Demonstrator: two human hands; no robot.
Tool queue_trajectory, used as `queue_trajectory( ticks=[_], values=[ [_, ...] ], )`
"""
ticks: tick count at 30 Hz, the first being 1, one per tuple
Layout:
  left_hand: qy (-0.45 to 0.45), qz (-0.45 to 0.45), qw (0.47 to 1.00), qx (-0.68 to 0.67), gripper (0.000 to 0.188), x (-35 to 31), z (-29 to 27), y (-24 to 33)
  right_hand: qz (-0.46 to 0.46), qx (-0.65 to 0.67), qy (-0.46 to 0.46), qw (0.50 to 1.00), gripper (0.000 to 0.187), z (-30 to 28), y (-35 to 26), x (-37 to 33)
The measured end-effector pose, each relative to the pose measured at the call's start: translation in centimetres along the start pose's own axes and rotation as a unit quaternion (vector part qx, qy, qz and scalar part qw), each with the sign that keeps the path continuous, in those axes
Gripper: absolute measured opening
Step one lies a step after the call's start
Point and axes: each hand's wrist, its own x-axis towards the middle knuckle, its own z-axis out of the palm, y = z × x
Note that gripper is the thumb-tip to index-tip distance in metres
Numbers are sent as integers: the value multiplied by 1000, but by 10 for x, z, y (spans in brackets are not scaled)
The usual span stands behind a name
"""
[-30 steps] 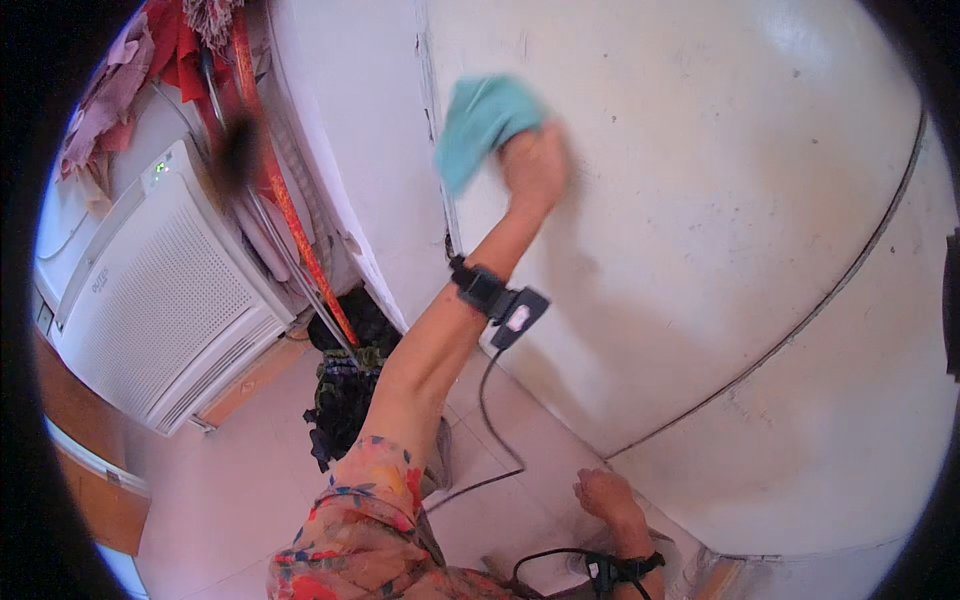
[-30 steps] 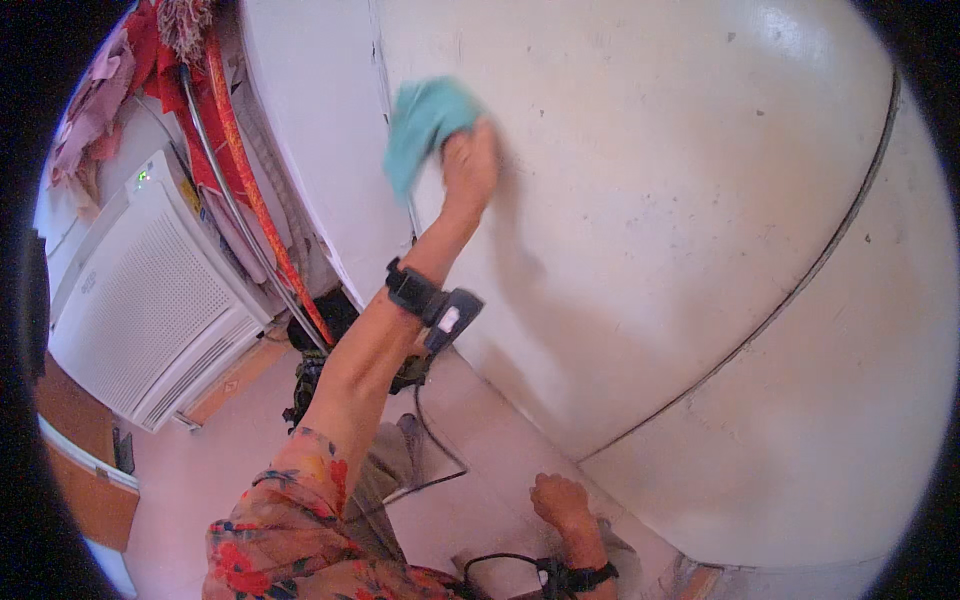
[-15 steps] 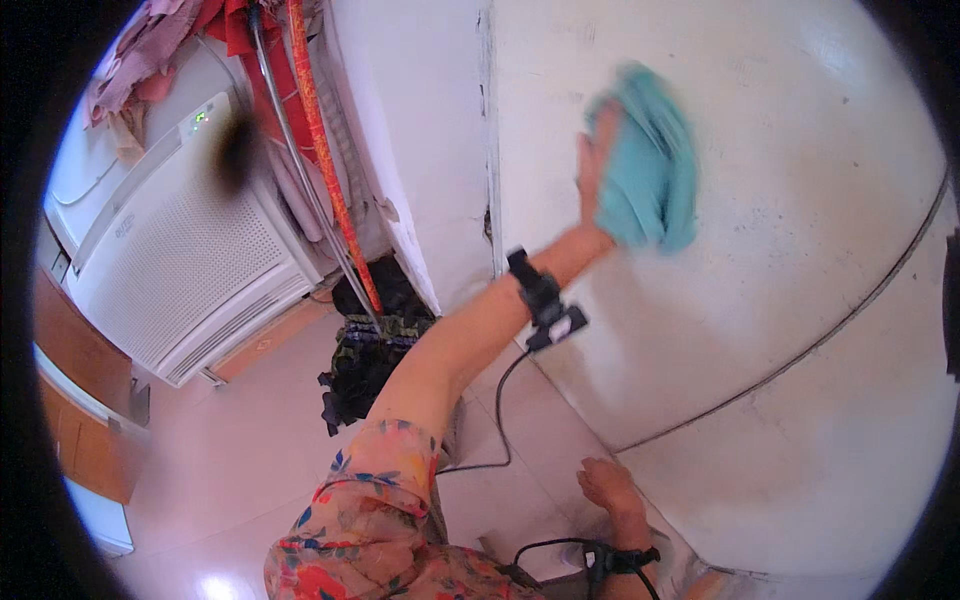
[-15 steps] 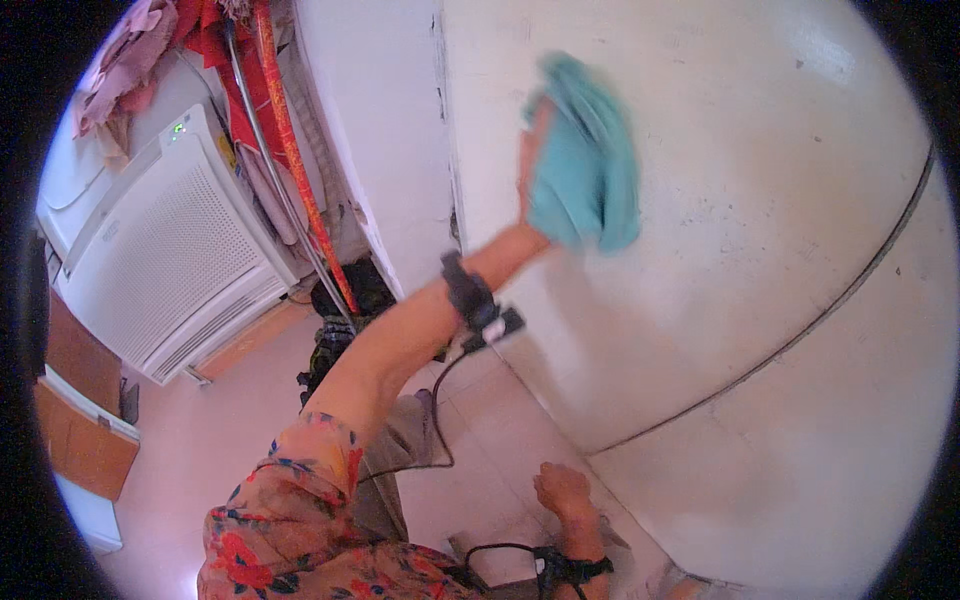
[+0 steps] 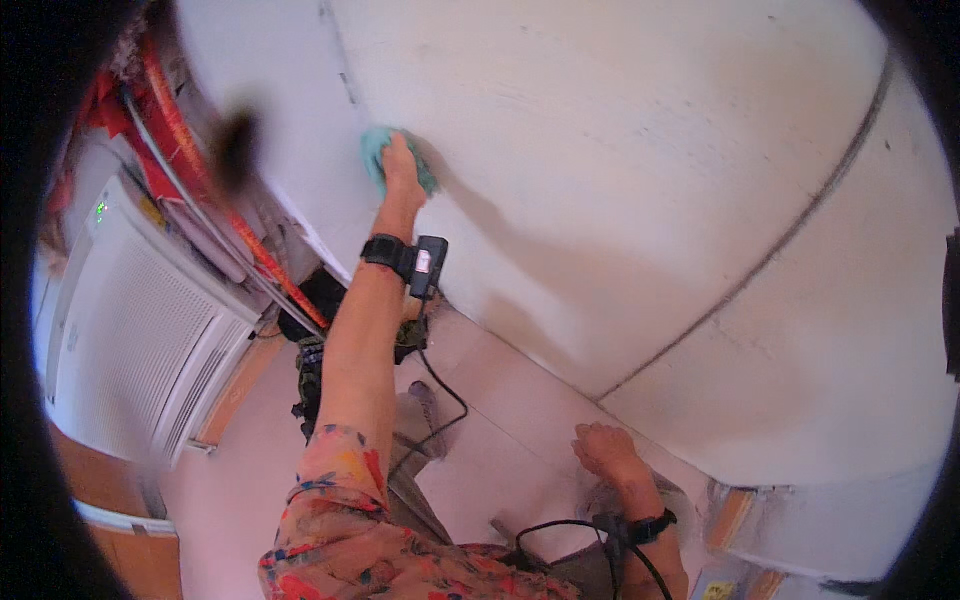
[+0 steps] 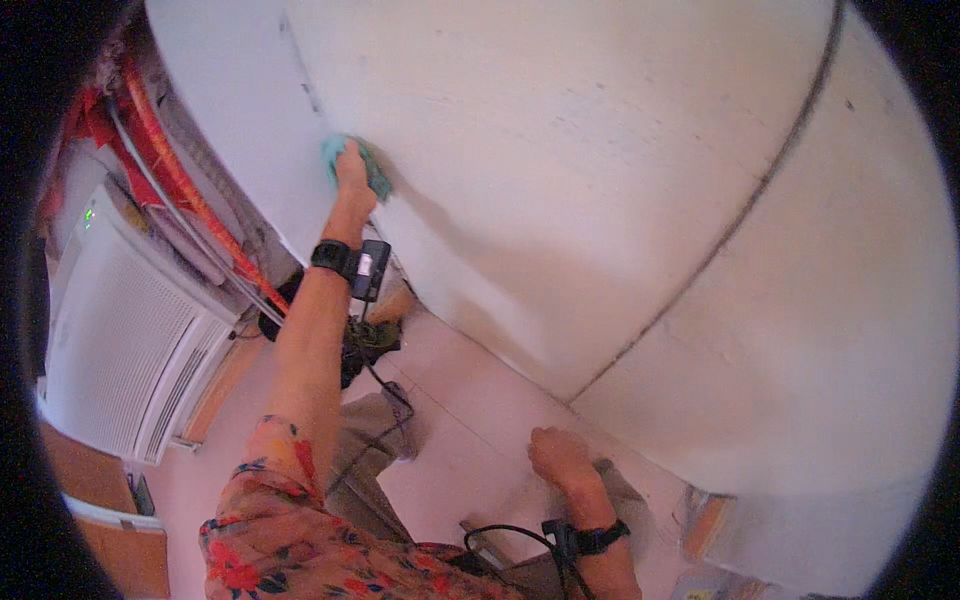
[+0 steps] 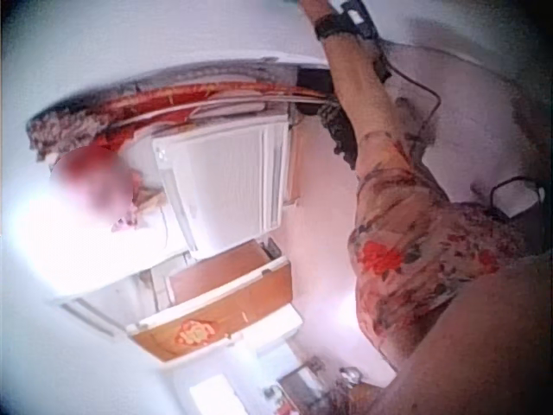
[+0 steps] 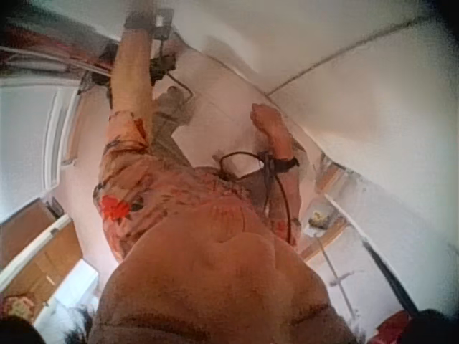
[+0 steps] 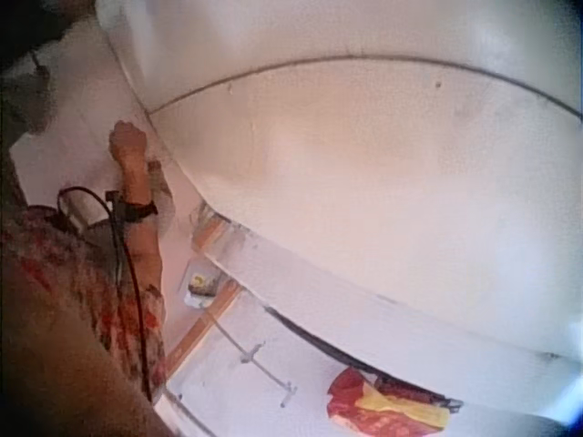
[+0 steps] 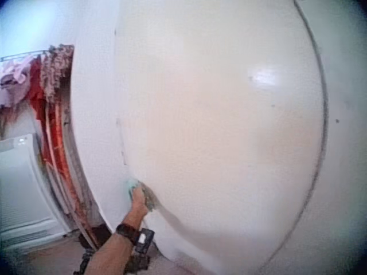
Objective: The person wipes a white door and the adjacent wall with a cloth, using one hand to clean various sections of the surface.
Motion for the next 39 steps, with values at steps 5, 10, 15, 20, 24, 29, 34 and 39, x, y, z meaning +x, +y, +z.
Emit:
queue_trajectory(
  ticks=[5,10,15,20,24,29,34,39],
  values=[
    [-16,529,831,169,34,-65,94,54,3,-11,-4,1000,24,-4,-5,2],
    [-164,652,654,346,38,-227,141,-1,1,7,34,999,23,1,-4,6],
    [-314,740,465,370,32,-260,112,-88,5,-7,6,1000,20,13,-1,14],
    [-98,779,562,260,46,-223,163,13,6,14,-4,1000,21,-1,-3,1],
    [-89,657,670,333,52,-228,167,25,3,4,21,1000,21,8,2,-1],
    [-314,656,604,324,47,-263,113,-76,14,2,18,1000,24,6,-2,-1],
    [-180,673,637,329,43,-239,138,-27,-14,23,13,1000,24,5,-6,-4],
    [15,618,757,211,54,-161,162,49,-31,0,23,999,22,2,0,-5]
  ],
)
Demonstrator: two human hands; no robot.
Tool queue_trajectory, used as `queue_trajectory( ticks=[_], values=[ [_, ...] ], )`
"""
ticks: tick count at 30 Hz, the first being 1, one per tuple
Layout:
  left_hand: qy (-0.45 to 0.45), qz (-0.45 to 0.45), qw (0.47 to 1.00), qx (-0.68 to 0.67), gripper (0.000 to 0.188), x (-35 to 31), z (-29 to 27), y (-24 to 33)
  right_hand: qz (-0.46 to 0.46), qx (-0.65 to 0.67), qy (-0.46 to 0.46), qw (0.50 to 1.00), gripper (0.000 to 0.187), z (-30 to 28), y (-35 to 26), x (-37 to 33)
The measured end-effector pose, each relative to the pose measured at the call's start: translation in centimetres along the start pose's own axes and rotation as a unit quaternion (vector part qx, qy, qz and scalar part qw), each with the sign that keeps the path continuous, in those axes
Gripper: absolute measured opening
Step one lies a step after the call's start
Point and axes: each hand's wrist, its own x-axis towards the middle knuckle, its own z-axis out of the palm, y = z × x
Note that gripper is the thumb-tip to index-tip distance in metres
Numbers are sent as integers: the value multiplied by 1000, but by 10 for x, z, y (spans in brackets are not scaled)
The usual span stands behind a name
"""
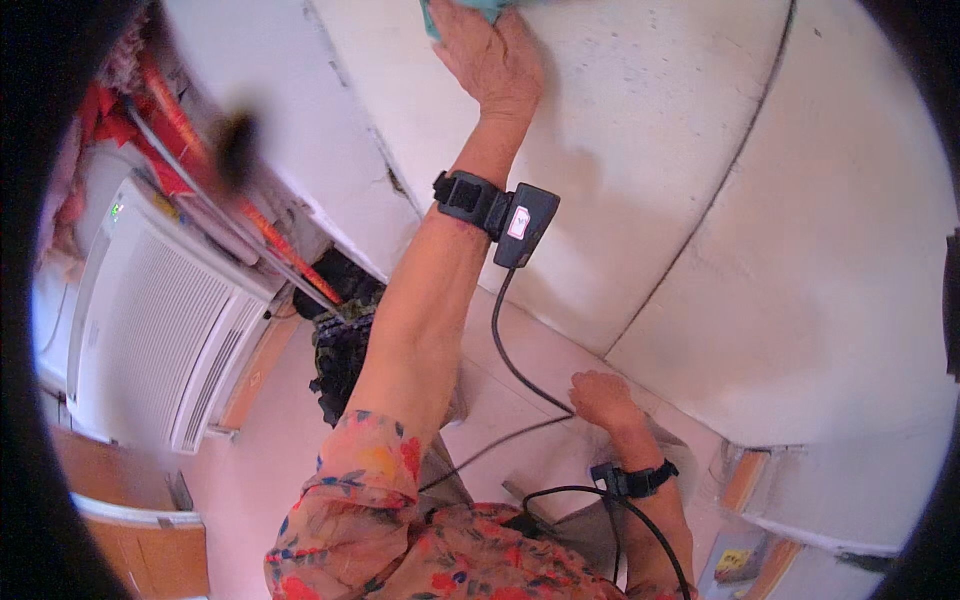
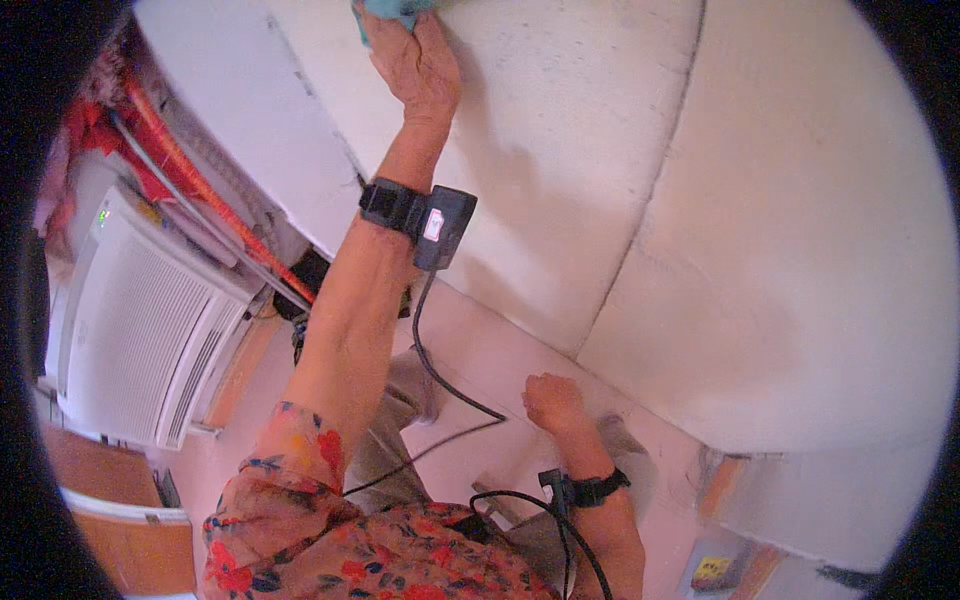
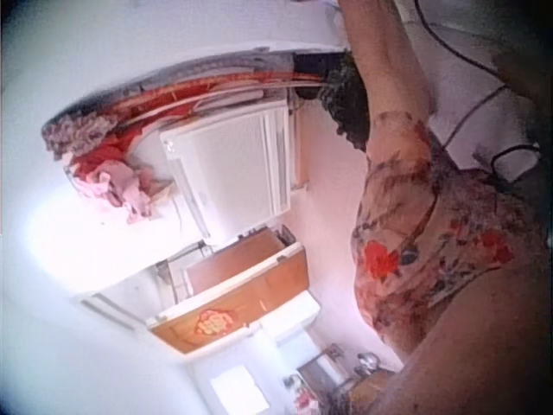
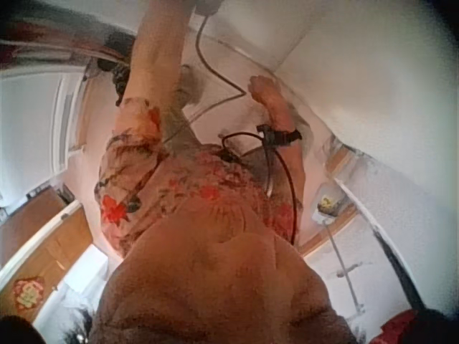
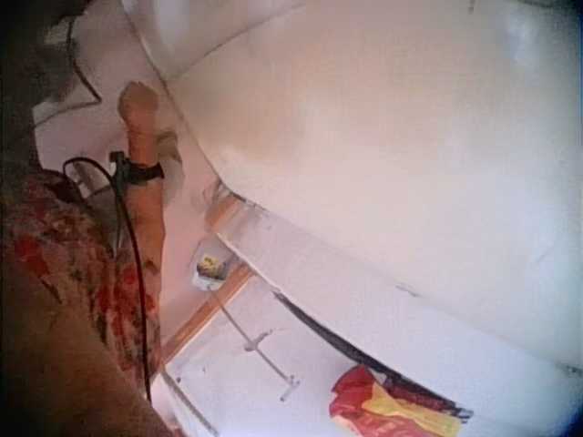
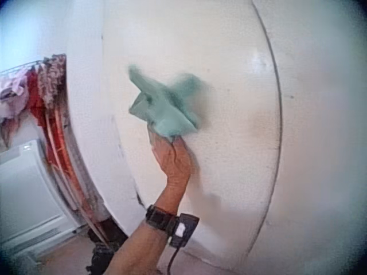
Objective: The person wipes a white door and the adjacent wall with a cloth, using one hand to clean various sections of the surface.
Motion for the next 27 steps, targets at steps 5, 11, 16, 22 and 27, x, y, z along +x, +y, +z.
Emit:
queue_trajectory(
  ticks=[5,11,16,22,27],
  values=[
    [-182,-115,973,83,50,-78,-37,16,17,-1,-29,999,25,-1,-9,1],
    [-157,175,966,106,43,-38,-5,62,-16,-15,-22,1000,25,16,-1,9],
    [81,14,983,165,45,28,3,-26,18,-14,-26,999,27,-6,-8,0],
    [-15,-607,782,-140,57,-42,-57,-175,9,-21,-22,999,20,5,8,-22],
    [-88,-669,725,-137,58,-175,-117,-231,10,-32,-36,999,22,3,7,-19]
  ],
)
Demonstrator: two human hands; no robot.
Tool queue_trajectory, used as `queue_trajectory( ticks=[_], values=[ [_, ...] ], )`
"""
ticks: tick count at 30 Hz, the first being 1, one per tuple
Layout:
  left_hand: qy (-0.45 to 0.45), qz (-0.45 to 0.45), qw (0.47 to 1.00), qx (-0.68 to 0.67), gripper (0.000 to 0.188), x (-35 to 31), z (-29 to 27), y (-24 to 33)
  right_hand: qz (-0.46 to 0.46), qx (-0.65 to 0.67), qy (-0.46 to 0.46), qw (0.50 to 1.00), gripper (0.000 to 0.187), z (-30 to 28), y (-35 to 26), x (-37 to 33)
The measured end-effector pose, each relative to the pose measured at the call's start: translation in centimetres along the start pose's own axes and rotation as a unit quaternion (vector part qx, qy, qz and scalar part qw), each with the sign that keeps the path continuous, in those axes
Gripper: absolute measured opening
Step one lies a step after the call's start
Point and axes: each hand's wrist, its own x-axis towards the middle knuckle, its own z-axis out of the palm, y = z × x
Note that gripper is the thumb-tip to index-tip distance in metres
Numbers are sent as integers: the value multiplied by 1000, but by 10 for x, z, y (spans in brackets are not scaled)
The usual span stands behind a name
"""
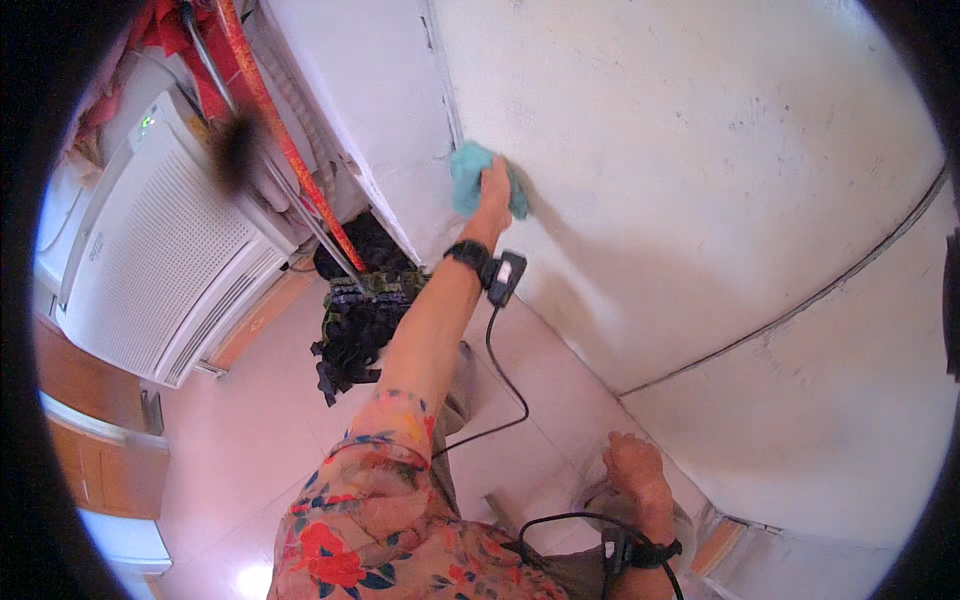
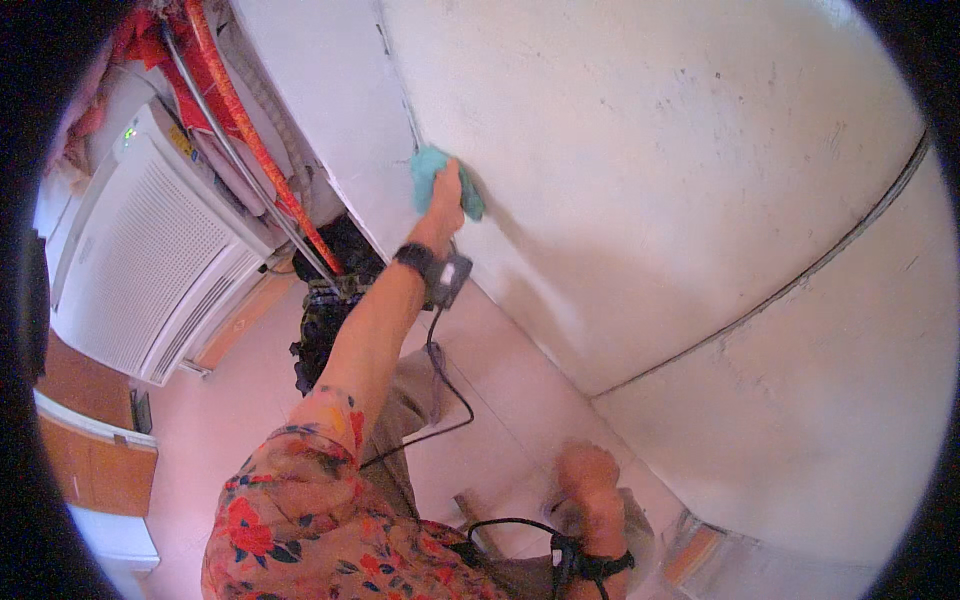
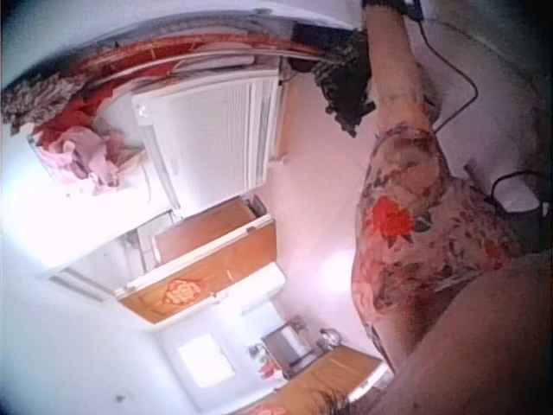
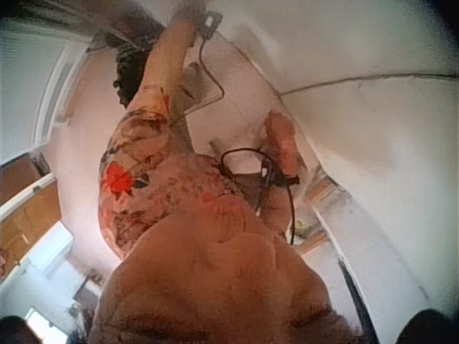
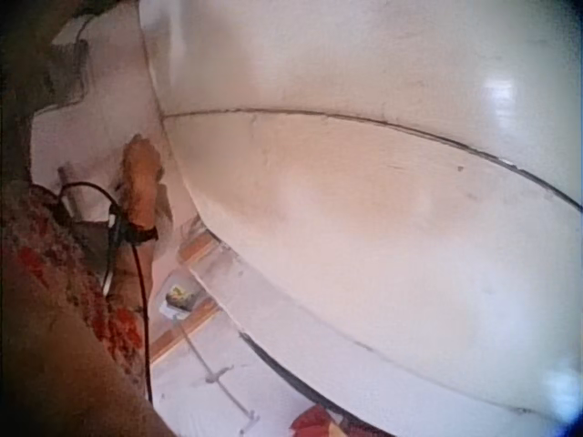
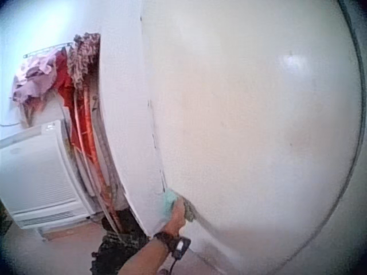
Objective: The person wipes a white door and the adjacent wall with a cloth, using one hand to clean various sections of the surface.
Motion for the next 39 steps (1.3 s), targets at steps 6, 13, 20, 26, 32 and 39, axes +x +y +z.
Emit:
queue_trajectory(
  ticks=[6,13,20,26,32,39],
  values=[
    [50,218,969,102,53,-57,67,58,23,12,-6,1000,24,9,8,7],
    [15,229,973,-2,49,35,32,187,51,2,-36,998,23,6,9,0],
    [58,230,961,141,50,-14,47,93,-23,43,52,997,19,-5,-4,-7],
    [5,507,801,318,42,-188,140,8,18,6,0,1000,17,-5,-10,2],
    [-84,544,822,147,47,-217,171,60,24,28,-8,999,23,-5,-4,8],
    [-36,680,635,364,35,-249,233,210,19,21,-17,999,25,7,3,16]
  ],
)
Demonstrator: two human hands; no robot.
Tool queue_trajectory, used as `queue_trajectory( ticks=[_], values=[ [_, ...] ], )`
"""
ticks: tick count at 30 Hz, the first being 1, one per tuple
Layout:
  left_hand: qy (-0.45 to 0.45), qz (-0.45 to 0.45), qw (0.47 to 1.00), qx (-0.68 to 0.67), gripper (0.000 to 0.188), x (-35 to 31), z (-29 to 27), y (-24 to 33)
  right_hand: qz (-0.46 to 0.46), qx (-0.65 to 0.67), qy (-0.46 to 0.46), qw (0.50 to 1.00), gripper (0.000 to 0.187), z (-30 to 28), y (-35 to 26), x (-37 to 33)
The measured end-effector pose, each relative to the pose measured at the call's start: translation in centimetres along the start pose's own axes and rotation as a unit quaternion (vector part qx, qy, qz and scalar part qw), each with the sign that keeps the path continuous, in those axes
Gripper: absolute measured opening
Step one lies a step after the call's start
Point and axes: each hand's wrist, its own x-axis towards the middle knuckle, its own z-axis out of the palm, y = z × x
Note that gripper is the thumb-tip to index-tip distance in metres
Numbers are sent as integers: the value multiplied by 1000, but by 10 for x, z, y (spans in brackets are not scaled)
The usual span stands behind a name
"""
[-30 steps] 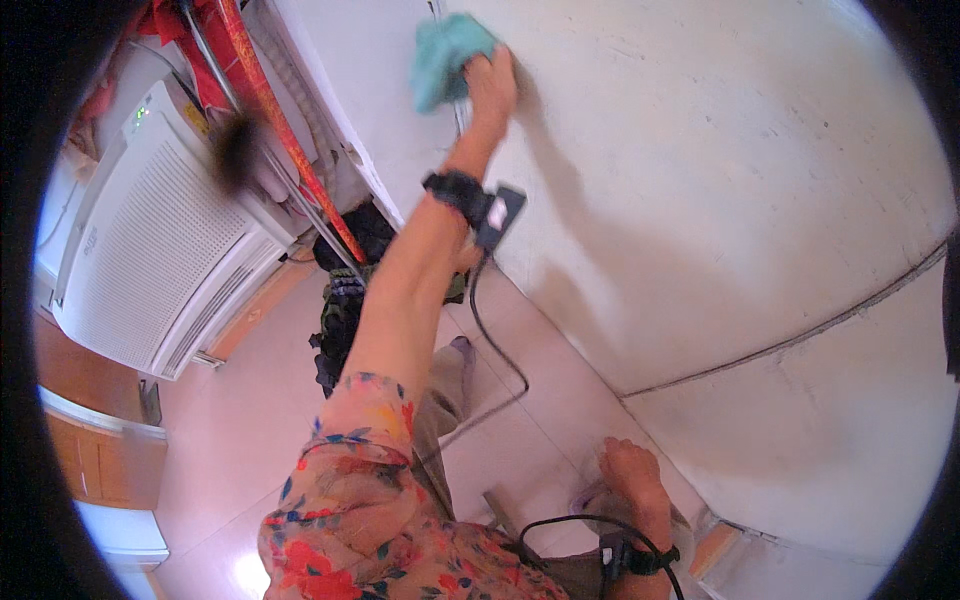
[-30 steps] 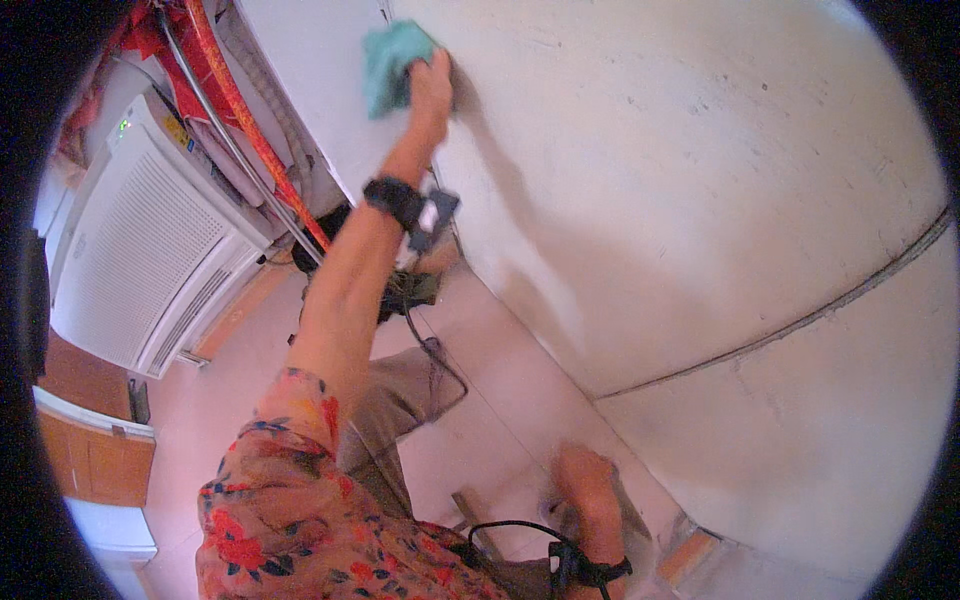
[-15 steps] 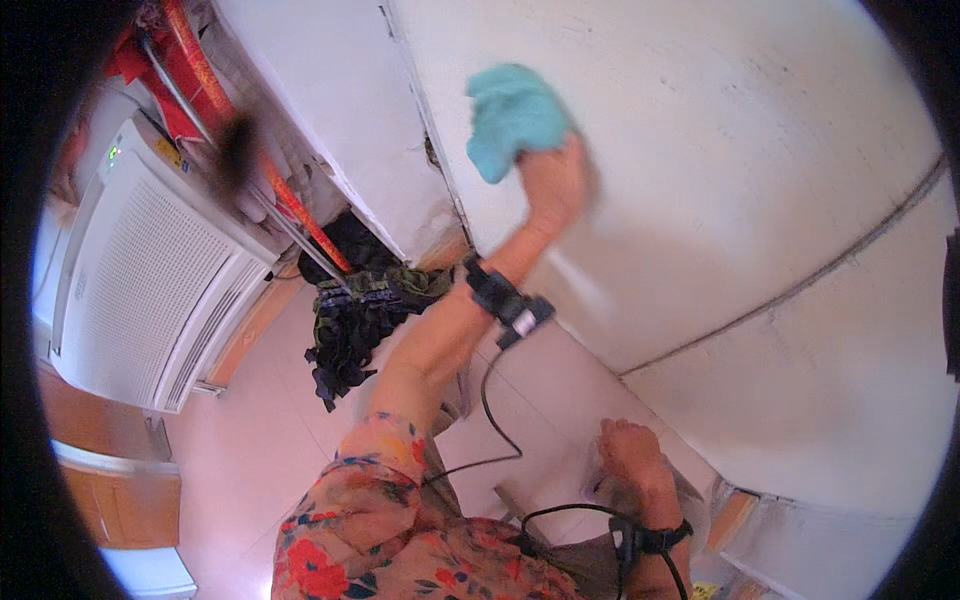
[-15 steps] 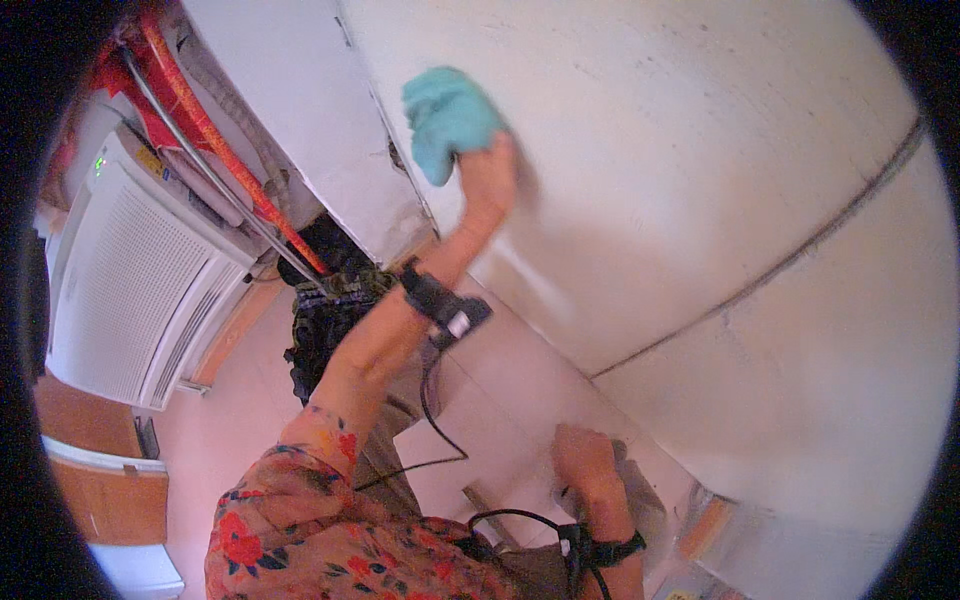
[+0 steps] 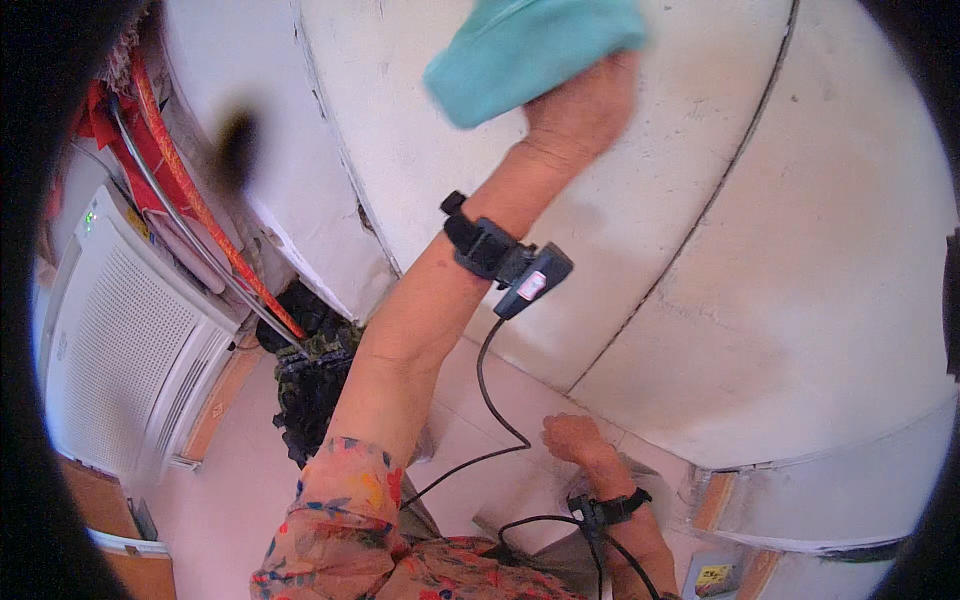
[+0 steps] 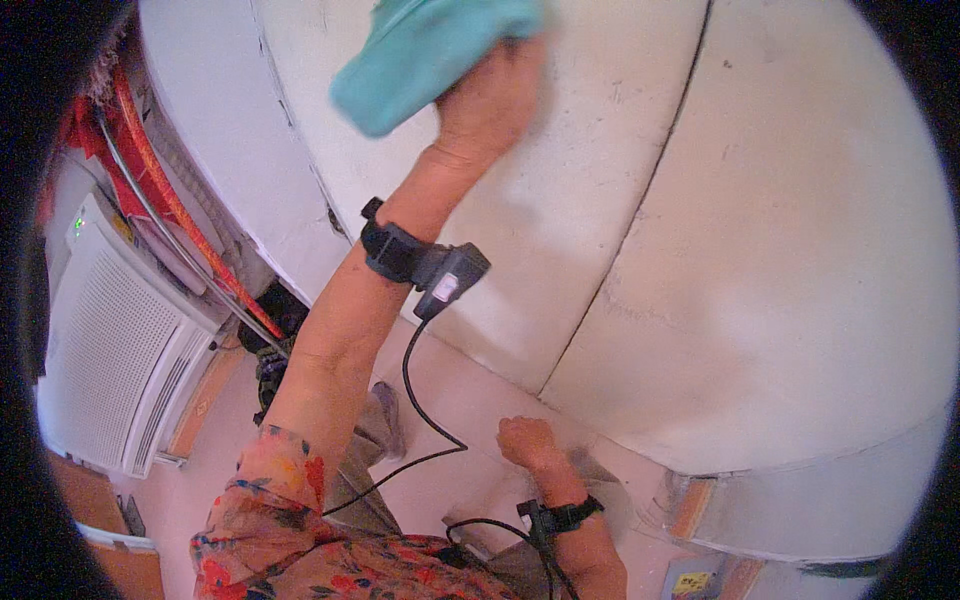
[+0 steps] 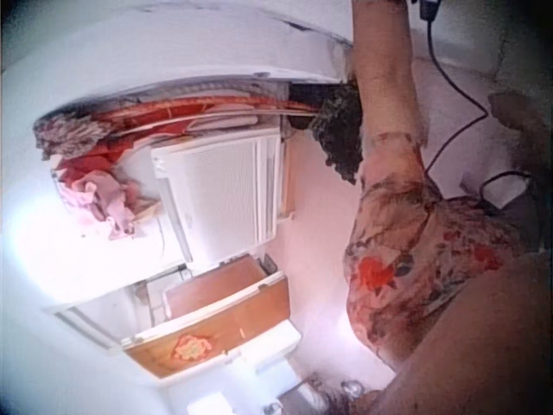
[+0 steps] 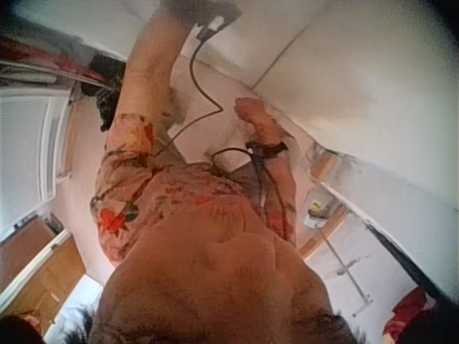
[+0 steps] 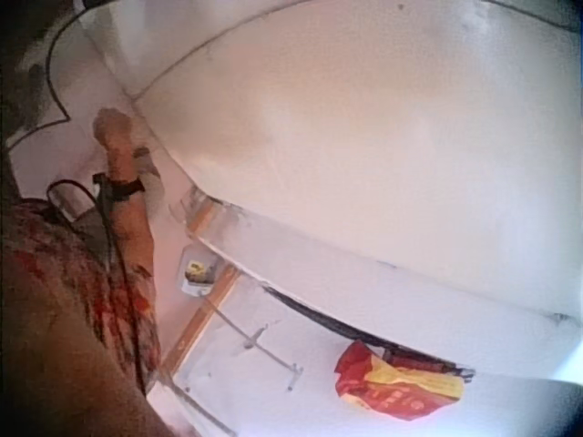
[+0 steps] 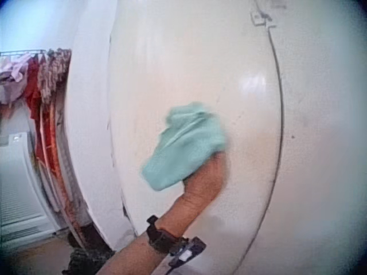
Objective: The person wipes a white door and the adjacent wall with a cloth, using one hand to clean various sections of the surface.
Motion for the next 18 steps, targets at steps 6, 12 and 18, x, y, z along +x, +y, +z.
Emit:
queue_trajectory(
  ticks=[6,12,18],
  values=[
    [-24,121,988,-94,45,-49,-7,58,2,2,27,1000,27,-8,-7,-1],
    [200,166,959,-108,40,7,-5,27,-6,3,31,1000,25,-4,-4,-3],
    [216,35,975,-39,44,97,-13,-66,-25,16,26,999,27,-23,-39,-9]
  ],
)
